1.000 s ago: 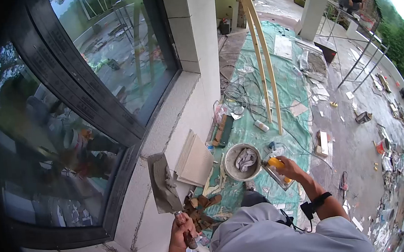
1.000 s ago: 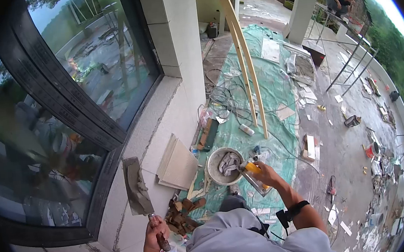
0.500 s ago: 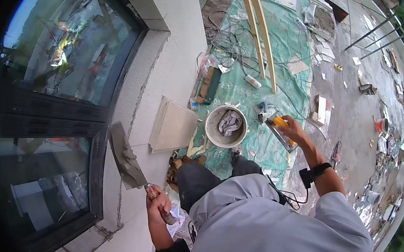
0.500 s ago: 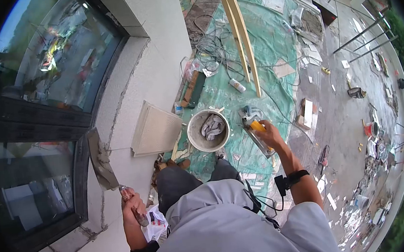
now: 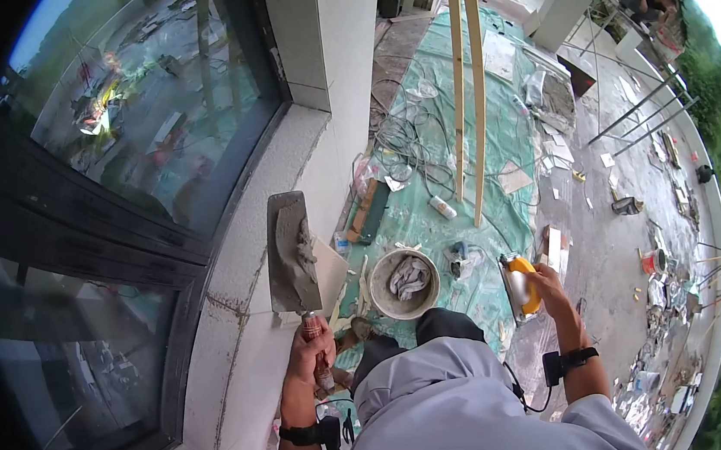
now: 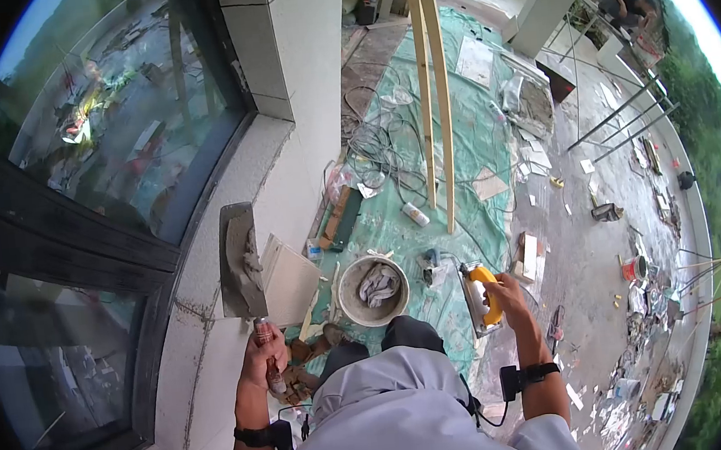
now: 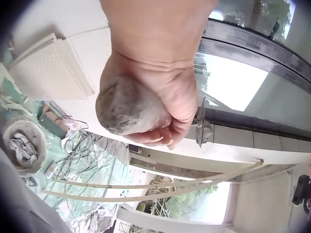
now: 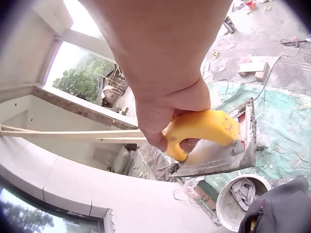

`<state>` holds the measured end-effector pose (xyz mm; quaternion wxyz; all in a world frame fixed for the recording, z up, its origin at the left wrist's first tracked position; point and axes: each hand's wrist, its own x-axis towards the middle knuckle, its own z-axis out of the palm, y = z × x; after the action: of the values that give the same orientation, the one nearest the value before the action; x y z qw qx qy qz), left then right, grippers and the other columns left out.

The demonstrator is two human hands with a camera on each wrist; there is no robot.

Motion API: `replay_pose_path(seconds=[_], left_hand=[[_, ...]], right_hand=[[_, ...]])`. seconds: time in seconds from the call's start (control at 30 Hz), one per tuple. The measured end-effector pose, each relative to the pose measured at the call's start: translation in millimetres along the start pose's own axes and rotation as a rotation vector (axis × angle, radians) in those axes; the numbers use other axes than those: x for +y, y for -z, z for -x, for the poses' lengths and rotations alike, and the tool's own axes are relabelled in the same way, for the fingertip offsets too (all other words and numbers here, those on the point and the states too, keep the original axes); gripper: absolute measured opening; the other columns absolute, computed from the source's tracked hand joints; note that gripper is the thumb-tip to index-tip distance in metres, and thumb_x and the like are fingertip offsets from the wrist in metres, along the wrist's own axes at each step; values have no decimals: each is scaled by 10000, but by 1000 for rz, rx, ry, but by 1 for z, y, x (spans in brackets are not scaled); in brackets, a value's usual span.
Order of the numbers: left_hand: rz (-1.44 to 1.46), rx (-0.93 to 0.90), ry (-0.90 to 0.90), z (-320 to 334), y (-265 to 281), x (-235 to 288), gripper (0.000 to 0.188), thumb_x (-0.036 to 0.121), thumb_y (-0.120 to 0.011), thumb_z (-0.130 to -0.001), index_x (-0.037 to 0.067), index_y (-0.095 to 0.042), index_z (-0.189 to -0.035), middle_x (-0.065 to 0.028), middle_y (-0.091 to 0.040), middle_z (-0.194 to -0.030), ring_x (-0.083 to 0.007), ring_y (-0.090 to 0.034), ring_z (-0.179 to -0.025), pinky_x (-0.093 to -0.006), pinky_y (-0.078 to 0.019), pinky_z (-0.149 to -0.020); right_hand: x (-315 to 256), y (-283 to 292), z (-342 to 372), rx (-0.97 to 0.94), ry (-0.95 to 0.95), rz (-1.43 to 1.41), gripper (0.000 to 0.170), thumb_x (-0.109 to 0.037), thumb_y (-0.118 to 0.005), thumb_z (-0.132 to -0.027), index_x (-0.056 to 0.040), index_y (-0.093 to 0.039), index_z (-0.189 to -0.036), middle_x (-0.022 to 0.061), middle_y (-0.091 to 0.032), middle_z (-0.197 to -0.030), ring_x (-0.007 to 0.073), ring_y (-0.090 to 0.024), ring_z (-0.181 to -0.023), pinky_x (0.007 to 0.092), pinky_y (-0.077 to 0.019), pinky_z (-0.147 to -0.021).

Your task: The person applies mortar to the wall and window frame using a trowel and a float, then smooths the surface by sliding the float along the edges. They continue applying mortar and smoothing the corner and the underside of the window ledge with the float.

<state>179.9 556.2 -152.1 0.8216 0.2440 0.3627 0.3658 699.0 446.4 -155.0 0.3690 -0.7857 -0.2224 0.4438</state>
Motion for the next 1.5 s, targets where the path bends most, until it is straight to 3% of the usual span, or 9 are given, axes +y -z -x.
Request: replay_pose_path(seconds=[0.23, 0.43, 0.8, 0.97, 1.1, 1.23, 1.27, 1.3, 1.5], left_hand=[[-1, 2, -19, -16, 21, 12, 253, 140, -726, -797, 82, -523, -935, -24, -509, -627, -133, -506, -450, -263, -427, -423], [8, -6, -40, -48, 18, 20, 217, 111, -703, -818, 84, -522, -933, -22, -510, -619, -132, -505, -450, -271, -421, -423], [-13, 180, -121, -145, -64, 11, 221, 129, -706, -813, 83, -510, -907, -21, -510, -632, -121, -496, -463, -266, -422, -435], [73, 286, -139, -164, -117, 17, 223, 141, -705, -812, 72, -510, -896, -22, -496, -614, -122, -496, -452, -263, -416, -429], [15, 225, -178, -171, -106, 19, 180, 114, -674, -839, 80, -502, -880, -10, -490, -593, -109, -491, -448, -251, -398, -422], [-42, 204, -278, -173, -76, 18, 216, 83, -657, -845, 96, -442, -857, 16, -443, -652, -78, -474, -463, -249, -377, -413], [-42, 188, -338, -165, -76, 28, 228, 66, -656, -838, 102, -436, -886, 18, -444, -676, -73, -466, -461, -251, -389, -417], [-39, 186, -312, -164, -65, 24, 246, 69, -657, -832, 107, -427, -909, 13, -447, -686, -66, -472, -469, -250, -395, -416], [-73, 278, -296, -146, -32, 22, 261, 87, -693, -795, 48, -497, -963, -23, -501, -657, -102, -512, -467, -275, -414, -406]], right_hand=[[-13, -10, -13, -81, -72, -161, 263, -207, -613, -887, 42, -591, -971, 67, -598, -796, 172, -606, -703, 288, -479, -634], [-88, -45, -29, -242, 28, -295, 425, -310, -634, -910, -18, -482, -1179, 79, -594, -808, 166, -593, -693, 305, -508, -627], [-262, -103, -166, -1122, 167, -84, 526, -394, -622, -912, 10, -507, -1228, 112, -679, -978, 174, -667, -840, 304, -516, -753], [-308, -128, -197, -1286, 252, 0, 486, -383, -602, -946, 3, -497, -1223, 105, -669, -943, 161, -651, -805, 288, -507, -720], [-329, -146, -191, -1170, 401, 231, 320, -190, -664, -878, 5, -510, -1079, 24, -580, -793, 102, -573, -711, 257, -477, -635], [-309, -165, -180, -1051, 654, 302, 529, -454, -682, -801, -5, -560, -1054, 13, -565, -690, 91, -536, -602, 249, -435, -558], [-301, -163, -187, -1036, 695, 378, 568, -497, -650, -843, 9, -568, -1089, 64, -583, -764, 144, -559, -678, 292, -445, -621], [-300, -155, -181, -980, 517, 443, 471, -287, -614, -930, 30, -547, -1273, 110, -637, -1084, 210, -568, -922, 348, -469, -831], [-302, -196, -197, -787, 887, 704, 621, -380, -701, -865, 50, -523, -1276, 137, -613, -1096, 189, -570, -868, 344, -499, -711]])
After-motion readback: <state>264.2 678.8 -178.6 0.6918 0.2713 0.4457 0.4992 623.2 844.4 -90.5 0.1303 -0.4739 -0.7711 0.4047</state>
